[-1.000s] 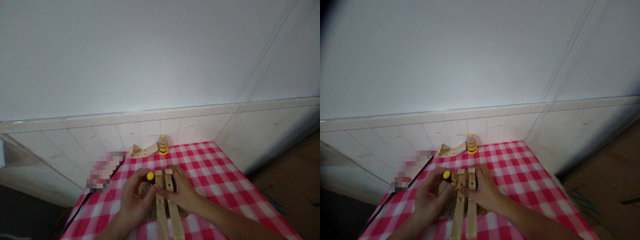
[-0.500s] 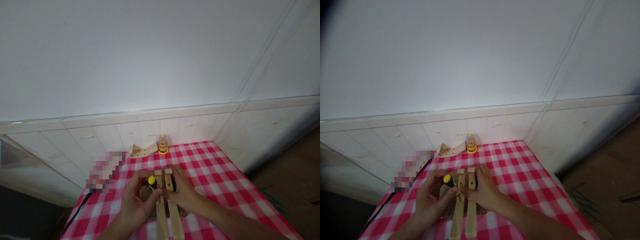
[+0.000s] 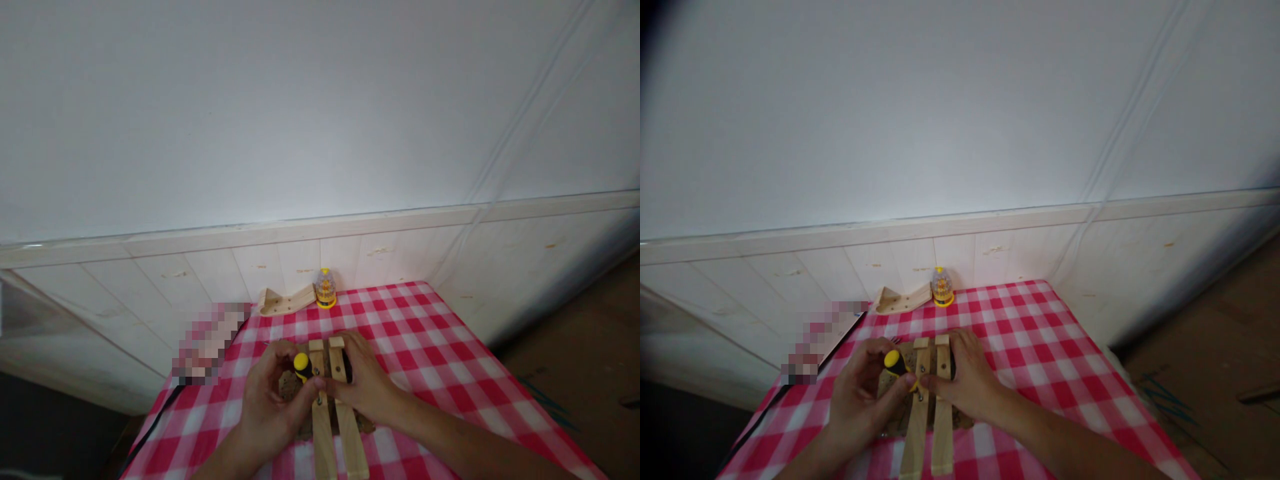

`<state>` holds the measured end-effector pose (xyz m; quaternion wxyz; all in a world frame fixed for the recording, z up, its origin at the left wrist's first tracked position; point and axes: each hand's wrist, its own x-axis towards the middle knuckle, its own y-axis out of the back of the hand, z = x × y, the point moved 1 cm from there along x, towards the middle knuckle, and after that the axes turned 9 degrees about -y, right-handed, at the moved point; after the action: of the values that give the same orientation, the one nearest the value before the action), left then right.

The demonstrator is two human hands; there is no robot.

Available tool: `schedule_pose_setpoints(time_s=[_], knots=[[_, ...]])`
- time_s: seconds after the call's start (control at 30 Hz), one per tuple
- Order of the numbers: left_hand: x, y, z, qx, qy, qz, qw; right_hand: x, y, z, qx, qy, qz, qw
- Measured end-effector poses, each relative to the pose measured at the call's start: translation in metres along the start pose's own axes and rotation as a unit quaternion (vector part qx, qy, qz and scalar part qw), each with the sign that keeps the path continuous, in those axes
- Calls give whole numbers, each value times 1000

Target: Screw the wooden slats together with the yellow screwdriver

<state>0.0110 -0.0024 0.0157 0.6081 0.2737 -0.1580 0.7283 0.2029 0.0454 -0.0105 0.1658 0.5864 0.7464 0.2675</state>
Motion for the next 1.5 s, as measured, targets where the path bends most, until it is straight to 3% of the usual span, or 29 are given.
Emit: schedule_pose_setpoints(time_s=[0.27,0.9,1.07,1.3,1.5], knots=[[1,0,1,5,-6,0,1000,0,0,-1,-1,0,0,1000],[7,7,9,2,-51,-92,994,1,1,-3,-7,-1,4,1000],[7,5,9,-9,-59,-68,996,1,0,0,-2,-5,4,1000],[7,3,-6,10,4,65,998,0,-2,5,-4,9,6,1000],[4,3,-14,13,7,46,999,0,-3,7,-9,19,9,1000]])
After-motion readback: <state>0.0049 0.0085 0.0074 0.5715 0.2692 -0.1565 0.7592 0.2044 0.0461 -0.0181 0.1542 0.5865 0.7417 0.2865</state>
